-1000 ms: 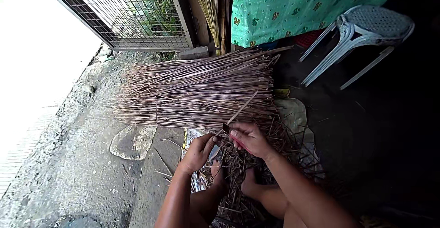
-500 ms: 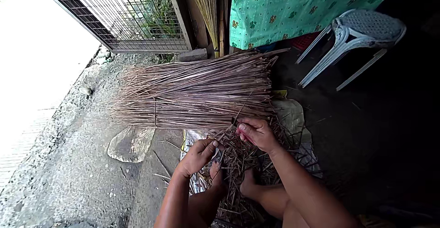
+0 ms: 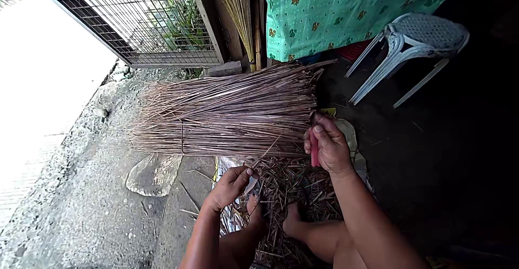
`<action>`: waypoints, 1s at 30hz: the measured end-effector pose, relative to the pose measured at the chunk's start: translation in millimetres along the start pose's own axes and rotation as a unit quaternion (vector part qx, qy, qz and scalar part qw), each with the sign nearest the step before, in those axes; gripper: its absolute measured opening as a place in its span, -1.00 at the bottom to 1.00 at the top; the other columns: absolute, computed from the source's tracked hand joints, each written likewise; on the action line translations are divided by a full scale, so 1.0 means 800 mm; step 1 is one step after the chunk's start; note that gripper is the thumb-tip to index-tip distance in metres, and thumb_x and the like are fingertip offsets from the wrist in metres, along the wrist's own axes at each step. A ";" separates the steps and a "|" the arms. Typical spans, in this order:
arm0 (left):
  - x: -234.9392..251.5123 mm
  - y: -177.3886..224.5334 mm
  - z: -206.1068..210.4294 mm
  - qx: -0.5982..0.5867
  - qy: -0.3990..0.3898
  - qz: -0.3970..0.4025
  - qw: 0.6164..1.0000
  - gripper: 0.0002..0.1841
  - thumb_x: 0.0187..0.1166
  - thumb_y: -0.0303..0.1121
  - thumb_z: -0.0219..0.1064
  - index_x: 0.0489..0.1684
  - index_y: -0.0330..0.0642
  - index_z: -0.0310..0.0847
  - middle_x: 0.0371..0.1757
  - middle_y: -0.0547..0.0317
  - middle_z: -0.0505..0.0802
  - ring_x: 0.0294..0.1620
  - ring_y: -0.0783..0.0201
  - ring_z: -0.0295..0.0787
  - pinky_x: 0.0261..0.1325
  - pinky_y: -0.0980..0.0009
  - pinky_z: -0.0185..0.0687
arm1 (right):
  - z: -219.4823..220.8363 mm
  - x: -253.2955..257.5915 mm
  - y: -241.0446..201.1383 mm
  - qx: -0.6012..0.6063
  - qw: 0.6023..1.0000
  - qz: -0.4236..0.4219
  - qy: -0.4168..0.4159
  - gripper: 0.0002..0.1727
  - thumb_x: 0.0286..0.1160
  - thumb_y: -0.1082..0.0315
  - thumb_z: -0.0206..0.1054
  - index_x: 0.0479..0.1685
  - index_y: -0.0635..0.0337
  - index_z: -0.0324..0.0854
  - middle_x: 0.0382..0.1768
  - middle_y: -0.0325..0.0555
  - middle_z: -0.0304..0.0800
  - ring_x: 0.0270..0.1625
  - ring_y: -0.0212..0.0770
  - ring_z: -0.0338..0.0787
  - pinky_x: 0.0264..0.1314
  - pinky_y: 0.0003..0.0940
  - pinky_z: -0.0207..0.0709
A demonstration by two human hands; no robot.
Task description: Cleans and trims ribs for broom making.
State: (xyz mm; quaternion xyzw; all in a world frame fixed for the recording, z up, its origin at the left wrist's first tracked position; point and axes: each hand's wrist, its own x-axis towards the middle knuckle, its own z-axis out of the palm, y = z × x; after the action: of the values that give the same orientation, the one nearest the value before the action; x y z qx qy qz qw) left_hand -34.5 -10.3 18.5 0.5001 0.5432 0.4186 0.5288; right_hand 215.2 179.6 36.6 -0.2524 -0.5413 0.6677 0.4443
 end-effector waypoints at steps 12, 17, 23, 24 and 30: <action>0.003 0.004 0.007 0.020 -0.021 -0.033 0.999 -0.67 0.86 -0.26 0.05 0.09 -0.35 0.64 -0.30 0.13 0.79 -0.39 0.33 0.77 -0.23 0.34 0.79 | 0.019 0.002 0.019 0.037 0.998 0.040 0.040 -0.72 0.80 0.30 -0.04 0.20 0.05 0.56 -0.43 -0.31 0.75 -0.56 -0.38 0.69 -0.54 -0.49 0.65; 0.007 0.003 0.013 0.089 0.003 -0.010 0.996 -0.63 0.89 -0.25 -0.03 0.00 -0.32 0.66 -0.47 0.20 0.62 -0.55 0.39 0.50 -0.38 0.42 0.53 | 0.017 -0.003 0.020 0.007 1.000 0.025 -0.010 -0.76 0.78 0.24 0.05 0.04 0.03 0.64 -0.40 -0.26 0.83 -0.57 -0.38 0.73 -0.53 -0.50 0.68; 0.007 0.000 0.015 0.035 0.020 0.033 0.999 -0.63 0.88 -0.26 -0.06 -0.05 -0.29 0.68 -0.59 0.33 0.51 -0.63 0.48 0.37 -0.50 0.51 0.35 | 0.055 -0.033 0.053 -0.078 0.976 0.060 -0.195 -0.73 0.72 0.20 0.24 0.01 0.18 0.78 -0.41 -0.21 0.86 -0.58 -0.39 0.72 -0.54 -0.50 0.67; 0.006 0.001 0.014 0.017 0.012 0.034 0.999 -0.63 0.88 -0.26 -0.06 -0.06 -0.28 0.67 -0.61 0.35 0.50 -0.66 0.50 0.35 -0.55 0.53 0.31 | 0.055 -0.034 0.055 -0.086 0.973 0.053 -0.207 -0.73 0.72 0.21 0.25 0.01 0.18 0.79 -0.42 -0.23 0.85 -0.58 -0.41 0.72 -0.52 -0.52 0.66; 0.004 0.008 0.012 -0.018 -0.019 0.020 0.999 -0.63 0.87 -0.25 -0.03 -0.05 -0.26 0.71 -0.62 0.36 0.52 -0.70 0.53 0.31 -0.61 0.56 0.25 | 0.032 -0.021 0.051 -0.141 0.972 -0.043 -0.181 -0.75 0.69 0.21 0.30 -0.02 0.14 0.83 -0.43 -0.33 0.83 -0.55 -0.50 0.69 -0.49 -0.63 0.63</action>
State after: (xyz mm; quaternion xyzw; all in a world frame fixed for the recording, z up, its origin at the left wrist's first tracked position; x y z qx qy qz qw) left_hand -24.0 -6.7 23.1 0.5092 0.5153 0.4296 0.5391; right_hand 189.3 151.3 2.7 -0.1641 -0.7118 0.5997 0.3268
